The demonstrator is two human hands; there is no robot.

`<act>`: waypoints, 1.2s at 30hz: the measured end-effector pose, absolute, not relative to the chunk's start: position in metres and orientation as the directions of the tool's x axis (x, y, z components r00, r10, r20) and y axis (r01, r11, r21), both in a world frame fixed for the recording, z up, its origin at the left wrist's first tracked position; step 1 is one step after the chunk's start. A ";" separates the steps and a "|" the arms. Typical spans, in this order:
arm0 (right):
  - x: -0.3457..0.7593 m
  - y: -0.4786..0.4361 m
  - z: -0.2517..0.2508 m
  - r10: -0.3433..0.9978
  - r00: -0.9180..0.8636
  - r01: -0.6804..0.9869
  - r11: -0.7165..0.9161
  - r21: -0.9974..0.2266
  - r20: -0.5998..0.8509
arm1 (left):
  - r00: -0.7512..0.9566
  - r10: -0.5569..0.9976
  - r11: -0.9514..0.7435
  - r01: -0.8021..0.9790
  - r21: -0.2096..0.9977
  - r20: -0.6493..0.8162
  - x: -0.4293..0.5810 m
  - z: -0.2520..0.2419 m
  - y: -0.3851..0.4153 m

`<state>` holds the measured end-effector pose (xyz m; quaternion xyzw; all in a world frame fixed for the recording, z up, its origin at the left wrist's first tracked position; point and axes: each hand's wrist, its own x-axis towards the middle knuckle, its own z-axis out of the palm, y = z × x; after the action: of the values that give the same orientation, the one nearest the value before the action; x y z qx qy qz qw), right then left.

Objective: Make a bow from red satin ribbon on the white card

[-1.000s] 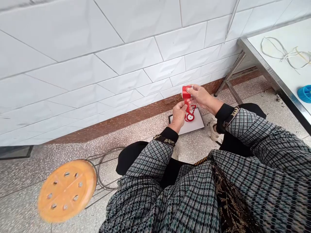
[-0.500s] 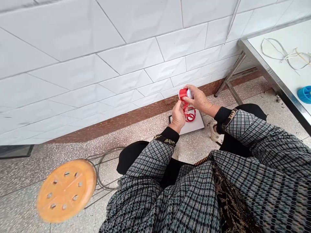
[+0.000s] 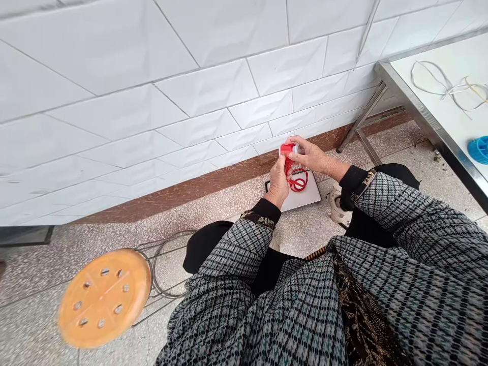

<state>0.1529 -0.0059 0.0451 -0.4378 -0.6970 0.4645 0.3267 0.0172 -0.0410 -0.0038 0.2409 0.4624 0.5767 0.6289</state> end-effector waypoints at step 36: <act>0.153 -0.006 0.064 0.946 -0.323 0.815 0.264 -0.516 -0.026 | 0.097 0.904 0.405 -0.511 0.758 -0.417 0.025 0.005 -0.048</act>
<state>0.1534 -0.0058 0.0637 -0.5633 -0.7816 0.2251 0.1455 0.0251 -0.0480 0.0051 0.2187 0.4489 0.4999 0.7076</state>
